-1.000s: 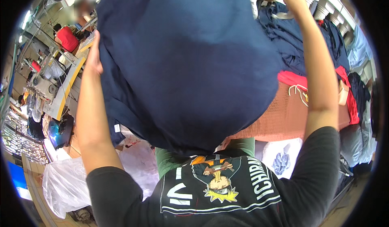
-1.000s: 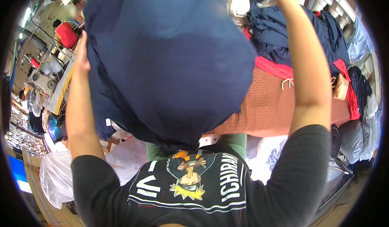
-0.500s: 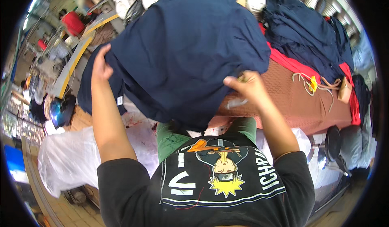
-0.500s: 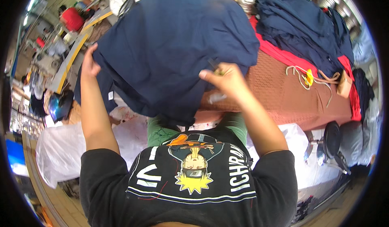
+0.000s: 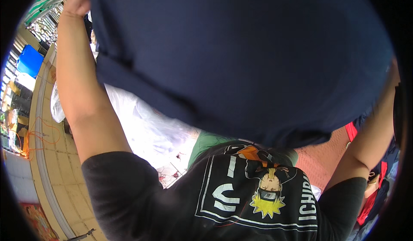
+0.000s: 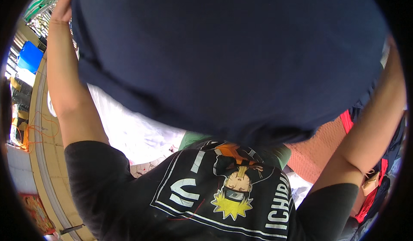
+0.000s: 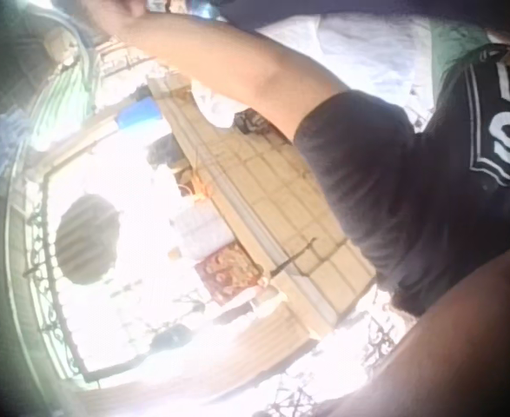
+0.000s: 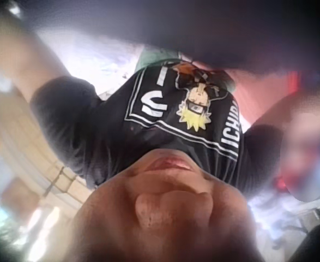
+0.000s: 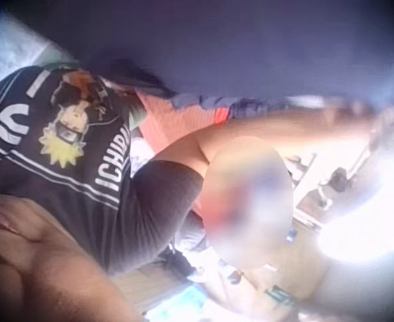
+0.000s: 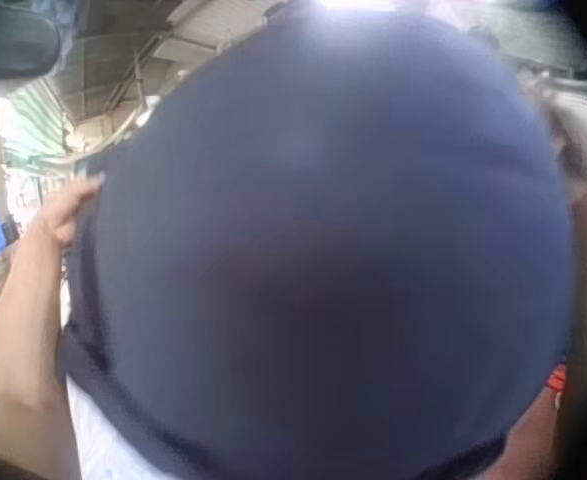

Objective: The person trims excess threads from navy blue shirts using snips. The person handles the shirts one by one from a stack, identifying loose threads on the fabric, seams, and brand tags, and cuts them away.

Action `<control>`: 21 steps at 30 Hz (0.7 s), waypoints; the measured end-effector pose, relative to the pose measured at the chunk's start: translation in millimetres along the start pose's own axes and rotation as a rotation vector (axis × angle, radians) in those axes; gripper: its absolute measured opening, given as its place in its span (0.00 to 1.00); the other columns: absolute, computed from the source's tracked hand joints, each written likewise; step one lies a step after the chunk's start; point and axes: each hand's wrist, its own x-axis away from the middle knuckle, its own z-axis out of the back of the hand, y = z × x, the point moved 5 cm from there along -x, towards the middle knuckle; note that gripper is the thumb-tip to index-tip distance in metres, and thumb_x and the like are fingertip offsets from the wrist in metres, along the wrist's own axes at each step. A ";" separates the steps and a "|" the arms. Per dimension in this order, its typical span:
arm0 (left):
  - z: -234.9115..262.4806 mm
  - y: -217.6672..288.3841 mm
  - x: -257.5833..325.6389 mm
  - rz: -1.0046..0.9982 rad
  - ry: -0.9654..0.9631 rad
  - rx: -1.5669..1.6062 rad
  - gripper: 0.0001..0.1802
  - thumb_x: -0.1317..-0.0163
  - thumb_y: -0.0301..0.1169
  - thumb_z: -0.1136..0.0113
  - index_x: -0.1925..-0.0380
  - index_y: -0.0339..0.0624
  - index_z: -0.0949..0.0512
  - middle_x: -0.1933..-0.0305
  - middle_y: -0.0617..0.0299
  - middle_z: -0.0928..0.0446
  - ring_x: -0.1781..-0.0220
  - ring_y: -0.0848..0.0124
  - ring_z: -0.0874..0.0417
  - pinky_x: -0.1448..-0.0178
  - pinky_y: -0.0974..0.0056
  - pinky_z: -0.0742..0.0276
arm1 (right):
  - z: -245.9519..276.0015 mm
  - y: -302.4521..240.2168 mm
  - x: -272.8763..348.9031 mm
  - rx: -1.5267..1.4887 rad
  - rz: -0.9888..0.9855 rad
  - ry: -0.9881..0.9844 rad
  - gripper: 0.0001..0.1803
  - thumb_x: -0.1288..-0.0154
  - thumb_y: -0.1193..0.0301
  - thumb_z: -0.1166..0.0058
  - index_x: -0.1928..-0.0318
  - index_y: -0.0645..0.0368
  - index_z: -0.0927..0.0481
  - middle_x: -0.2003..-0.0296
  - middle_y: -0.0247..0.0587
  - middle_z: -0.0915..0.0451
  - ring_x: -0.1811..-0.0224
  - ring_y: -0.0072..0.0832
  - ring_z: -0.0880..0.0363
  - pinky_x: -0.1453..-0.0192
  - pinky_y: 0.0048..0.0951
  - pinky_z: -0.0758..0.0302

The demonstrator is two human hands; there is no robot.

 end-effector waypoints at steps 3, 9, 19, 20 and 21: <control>20.4 -42.3 2.8 0.046 -0.012 0.148 0.21 0.31 0.33 0.47 0.42 0.32 0.31 0.46 0.52 0.23 0.48 0.62 0.19 0.42 0.56 0.22 | -16.0 49.6 -51.4 -0.433 -0.162 -0.587 0.17 0.28 0.64 0.52 0.47 0.63 0.23 0.72 0.30 0.23 0.70 0.16 0.24 0.64 0.17 0.27; 89.6 -128.3 0.3 0.186 0.048 0.130 0.24 0.29 0.38 0.49 0.39 0.34 0.35 0.40 0.53 0.27 0.42 0.63 0.22 0.40 0.59 0.23 | -89.3 108.0 -50.8 0.407 -0.164 -0.027 0.28 0.39 0.53 0.39 0.47 0.62 0.23 0.65 0.34 0.21 0.65 0.17 0.22 0.62 0.16 0.27; 108.4 -37.9 -19.6 0.101 0.108 -0.005 0.21 0.34 0.31 0.44 0.43 0.35 0.27 0.43 0.55 0.23 0.43 0.65 0.20 0.38 0.61 0.25 | -137.9 68.5 -48.1 -0.175 -0.121 0.161 0.19 0.28 0.63 0.53 0.44 0.61 0.22 0.69 0.32 0.17 0.86 0.06 0.39 0.84 0.06 0.49; 99.0 -28.0 -23.5 0.128 0.084 -0.080 0.21 0.34 0.31 0.44 0.42 0.35 0.28 0.43 0.54 0.23 0.43 0.64 0.21 0.38 0.60 0.25 | -131.6 52.9 -55.5 -0.196 -0.041 0.300 0.19 0.32 0.62 0.47 0.48 0.61 0.21 0.75 0.32 0.23 0.86 0.11 0.38 0.84 0.11 0.46; 92.6 -22.6 -25.9 0.155 0.090 -0.153 0.22 0.34 0.31 0.43 0.42 0.34 0.29 0.42 0.53 0.24 0.43 0.64 0.21 0.38 0.60 0.25 | -132.5 48.1 -58.9 -0.209 0.022 0.314 0.17 0.32 0.62 0.47 0.49 0.61 0.21 0.76 0.32 0.23 0.86 0.12 0.37 0.84 0.11 0.44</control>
